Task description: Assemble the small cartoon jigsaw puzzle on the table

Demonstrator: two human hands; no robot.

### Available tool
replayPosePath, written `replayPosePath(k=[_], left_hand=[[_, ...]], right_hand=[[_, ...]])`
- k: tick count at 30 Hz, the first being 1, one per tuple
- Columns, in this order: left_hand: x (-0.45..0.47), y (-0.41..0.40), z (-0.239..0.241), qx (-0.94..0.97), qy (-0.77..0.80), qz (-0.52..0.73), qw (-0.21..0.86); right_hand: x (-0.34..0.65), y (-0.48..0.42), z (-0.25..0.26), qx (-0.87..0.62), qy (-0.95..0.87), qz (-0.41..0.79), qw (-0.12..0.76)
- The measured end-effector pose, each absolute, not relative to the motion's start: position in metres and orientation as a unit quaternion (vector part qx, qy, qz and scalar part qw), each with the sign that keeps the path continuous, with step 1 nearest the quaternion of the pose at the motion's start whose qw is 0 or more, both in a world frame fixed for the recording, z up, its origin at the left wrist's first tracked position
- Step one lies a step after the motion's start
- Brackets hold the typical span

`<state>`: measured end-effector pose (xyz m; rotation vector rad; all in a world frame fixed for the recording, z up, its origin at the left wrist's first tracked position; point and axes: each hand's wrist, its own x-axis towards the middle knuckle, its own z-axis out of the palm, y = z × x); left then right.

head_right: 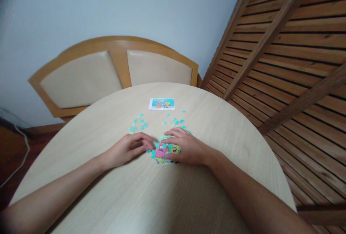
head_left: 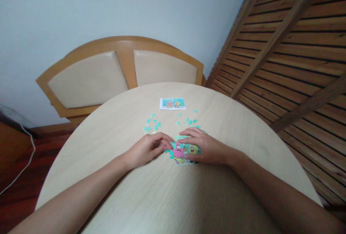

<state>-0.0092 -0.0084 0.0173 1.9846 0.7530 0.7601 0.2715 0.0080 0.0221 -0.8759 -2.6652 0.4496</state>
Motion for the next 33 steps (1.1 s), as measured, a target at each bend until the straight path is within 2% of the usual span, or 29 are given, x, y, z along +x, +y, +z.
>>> replayPosePath(k=[4, 10, 16, 23, 33], left_hand=[[-0.007, -0.012, 0.018, 0.793, 0.3, 0.295, 0.441], [-0.004, -0.015, 0.023, 0.814, 0.307, 0.281, 0.405], [-0.005, -0.018, 0.028, 0.876, 0.32, 0.236, 0.273], [-0.01, -0.019, 0.034, 0.905, 0.338, 0.194, 0.171], [-0.01, -0.018, 0.036, 0.917, 0.303, 0.169, 0.198]], right_hand=[[0.271, 0.008, 0.023, -0.305, -0.928, 0.156, 0.147], [0.27, 0.007, 0.023, -0.3, -0.925, 0.164, 0.163], [0.27, 0.008, 0.021, -0.305, -0.925, 0.163, 0.155], [0.272, 0.009, 0.02, -0.304, -0.924, 0.169, 0.159], [0.271, 0.009, 0.02, -0.303, -0.924, 0.169, 0.164]])
